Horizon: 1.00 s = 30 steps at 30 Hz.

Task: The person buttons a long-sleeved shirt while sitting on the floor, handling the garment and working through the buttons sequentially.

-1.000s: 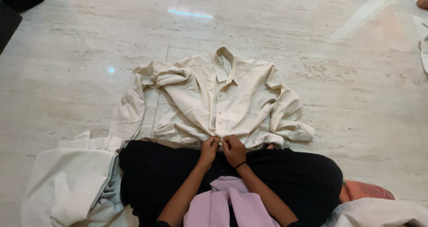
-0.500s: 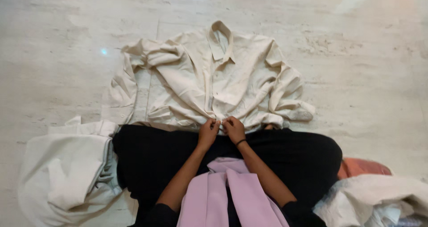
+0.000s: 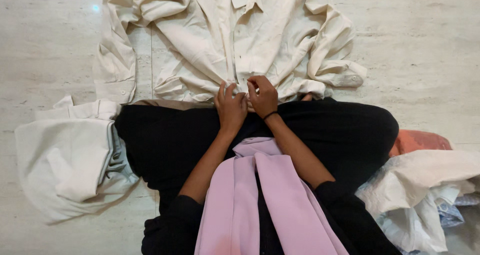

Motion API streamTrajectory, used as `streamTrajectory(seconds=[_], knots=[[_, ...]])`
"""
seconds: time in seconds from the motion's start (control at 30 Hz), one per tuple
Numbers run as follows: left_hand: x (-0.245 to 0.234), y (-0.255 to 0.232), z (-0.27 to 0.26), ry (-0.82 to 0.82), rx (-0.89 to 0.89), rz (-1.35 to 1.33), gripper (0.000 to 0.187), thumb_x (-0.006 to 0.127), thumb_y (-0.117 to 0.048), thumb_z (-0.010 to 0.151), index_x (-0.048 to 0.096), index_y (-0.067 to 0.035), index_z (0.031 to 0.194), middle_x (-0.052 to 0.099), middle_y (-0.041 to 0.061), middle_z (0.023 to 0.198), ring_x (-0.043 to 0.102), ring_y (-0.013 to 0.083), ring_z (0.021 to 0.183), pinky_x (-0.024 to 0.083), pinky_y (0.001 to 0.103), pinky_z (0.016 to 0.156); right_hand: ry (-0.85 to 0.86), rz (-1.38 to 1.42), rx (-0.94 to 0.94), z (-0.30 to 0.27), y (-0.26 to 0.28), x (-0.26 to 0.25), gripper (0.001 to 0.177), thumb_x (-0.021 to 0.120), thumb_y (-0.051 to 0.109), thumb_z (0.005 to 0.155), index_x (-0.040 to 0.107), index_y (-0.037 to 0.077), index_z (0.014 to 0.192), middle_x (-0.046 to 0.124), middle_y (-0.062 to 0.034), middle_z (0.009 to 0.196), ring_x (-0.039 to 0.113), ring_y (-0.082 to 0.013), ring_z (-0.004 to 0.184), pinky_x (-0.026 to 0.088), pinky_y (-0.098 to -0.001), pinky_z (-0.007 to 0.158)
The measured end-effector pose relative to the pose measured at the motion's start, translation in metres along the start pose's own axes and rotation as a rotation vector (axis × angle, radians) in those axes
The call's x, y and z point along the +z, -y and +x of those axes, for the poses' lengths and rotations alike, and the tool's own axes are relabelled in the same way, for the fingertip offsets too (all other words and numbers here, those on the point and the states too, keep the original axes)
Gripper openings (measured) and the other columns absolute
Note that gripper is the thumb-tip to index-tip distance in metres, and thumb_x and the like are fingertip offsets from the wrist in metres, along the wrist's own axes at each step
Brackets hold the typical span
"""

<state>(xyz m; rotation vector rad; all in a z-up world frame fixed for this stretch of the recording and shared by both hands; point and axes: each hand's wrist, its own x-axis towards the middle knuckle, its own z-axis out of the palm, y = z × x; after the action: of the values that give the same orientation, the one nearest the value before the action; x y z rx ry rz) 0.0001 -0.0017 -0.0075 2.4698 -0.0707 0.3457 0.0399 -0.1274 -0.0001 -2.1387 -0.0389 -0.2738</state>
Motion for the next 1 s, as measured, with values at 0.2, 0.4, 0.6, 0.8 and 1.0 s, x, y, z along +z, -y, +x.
streamTrajectory(seconds=[0.2,0.4,0.6,0.8,1.0], knots=[[0.004,0.007,-0.004,0.063,0.103,0.127,0.03,0.069,-0.021,0.09,0.076,-0.003,0.112,0.072,0.012,0.103,0.054,0.0379,0.132,0.02,0.069,0.117,0.164,-0.226,0.033,0.018,-0.03,0.026,0.031,0.085,0.032,0.081,0.072,0.008,0.096,0.069,-0.0085,0.093,0.068,-0.0284,0.087,0.054,-0.0411,0.075],[0.002,0.006,0.002,0.133,0.005,0.158,0.024,0.069,-0.03,0.091,0.075,-0.007,0.085,0.074,0.013,0.086,0.067,0.0332,0.11,0.026,0.065,0.116,0.143,-0.273,0.058,0.016,-0.067,0.039,0.028,0.081,0.026,0.072,0.071,0.009,0.092,0.066,-0.0079,0.091,0.065,-0.0296,0.087,0.053,-0.0423,0.077],[0.018,0.023,0.019,0.065,-0.122,0.115,0.017,0.067,-0.024,0.096,0.075,-0.009,0.094,0.071,0.014,0.08,0.066,0.0318,0.089,0.046,0.05,0.094,0.097,-0.172,0.145,0.014,-0.112,0.044,0.014,0.072,0.018,0.084,0.073,0.006,0.092,0.069,-0.0078,0.081,0.068,-0.0263,0.076,0.055,-0.0398,0.072],[0.035,0.032,0.028,-0.038,0.042,0.149,0.021,0.07,-0.019,0.084,0.073,-0.009,0.102,0.064,0.01,0.093,0.062,0.0314,0.087,0.047,0.047,0.071,0.207,0.395,0.533,0.02,-0.145,0.048,0.014,0.063,0.014,0.092,0.073,0.004,0.094,0.064,0.0,0.068,0.06,-0.0122,0.06,0.047,-0.0284,0.057],[0.041,0.035,0.025,-0.051,0.079,0.205,0.012,0.068,-0.01,0.086,0.07,-0.009,0.097,0.06,0.009,0.098,0.061,0.0305,0.09,0.051,0.043,0.072,0.268,0.765,0.614,0.024,-0.137,0.05,0.012,0.061,0.014,0.097,0.069,0.005,0.093,0.058,0.0055,0.071,0.049,-0.0057,0.059,0.039,-0.0226,0.054]])
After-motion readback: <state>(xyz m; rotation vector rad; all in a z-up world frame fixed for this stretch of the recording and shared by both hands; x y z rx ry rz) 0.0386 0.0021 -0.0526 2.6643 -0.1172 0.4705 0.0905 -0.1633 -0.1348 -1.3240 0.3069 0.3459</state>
